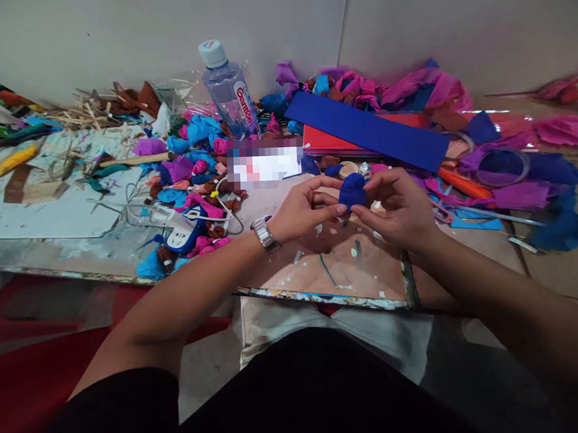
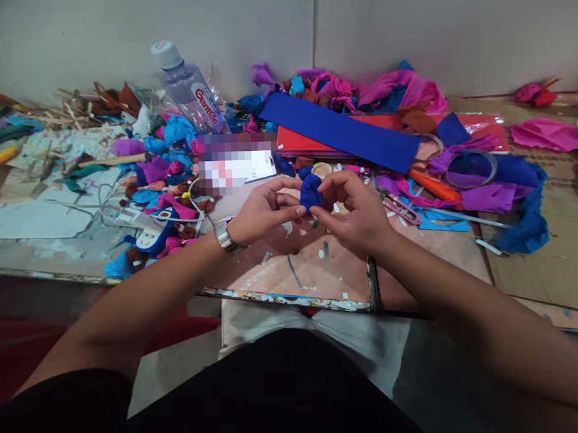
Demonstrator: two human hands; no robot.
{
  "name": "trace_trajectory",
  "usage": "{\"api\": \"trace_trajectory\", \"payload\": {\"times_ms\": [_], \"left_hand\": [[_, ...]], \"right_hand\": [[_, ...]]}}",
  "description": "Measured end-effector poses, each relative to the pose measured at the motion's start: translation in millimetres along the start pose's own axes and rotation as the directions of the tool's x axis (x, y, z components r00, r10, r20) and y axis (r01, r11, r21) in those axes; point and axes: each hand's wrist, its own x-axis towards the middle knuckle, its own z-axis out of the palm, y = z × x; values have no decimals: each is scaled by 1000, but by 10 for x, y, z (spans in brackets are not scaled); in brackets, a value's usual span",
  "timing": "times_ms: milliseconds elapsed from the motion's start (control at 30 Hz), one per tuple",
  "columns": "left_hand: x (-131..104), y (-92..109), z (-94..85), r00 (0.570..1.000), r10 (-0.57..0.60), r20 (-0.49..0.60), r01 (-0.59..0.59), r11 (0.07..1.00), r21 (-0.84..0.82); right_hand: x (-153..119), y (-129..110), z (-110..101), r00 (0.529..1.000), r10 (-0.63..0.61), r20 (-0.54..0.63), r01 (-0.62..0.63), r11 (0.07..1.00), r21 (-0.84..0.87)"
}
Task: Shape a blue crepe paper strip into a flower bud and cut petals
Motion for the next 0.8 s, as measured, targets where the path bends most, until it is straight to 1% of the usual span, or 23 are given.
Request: {"api": "trace_trajectory", "payload": {"times_ms": [167,300,500,633,800], "left_hand": [[-12,16,25,999,17,-28,-16,999,34],[-22,16,32,998,42,-51,-37,994,100],[-43,8,50,991,117,-65,-104,978,179],[-50,2,58,987,155,-49,-141,967,210],[-51,-11,67,985,160,-65,-141,964,226]], "right_hand": [[-7,-19,-2,999,38,-1,-38,999,-1],[3,-79,9,998,58,15,-58,998,-1],[10,-120,47,998,62,-30,-62,998,15],[7,-100,62,993,98,-58,-96,995,32],[9,-103,65,993,110,-52,-108,993,46]]}}
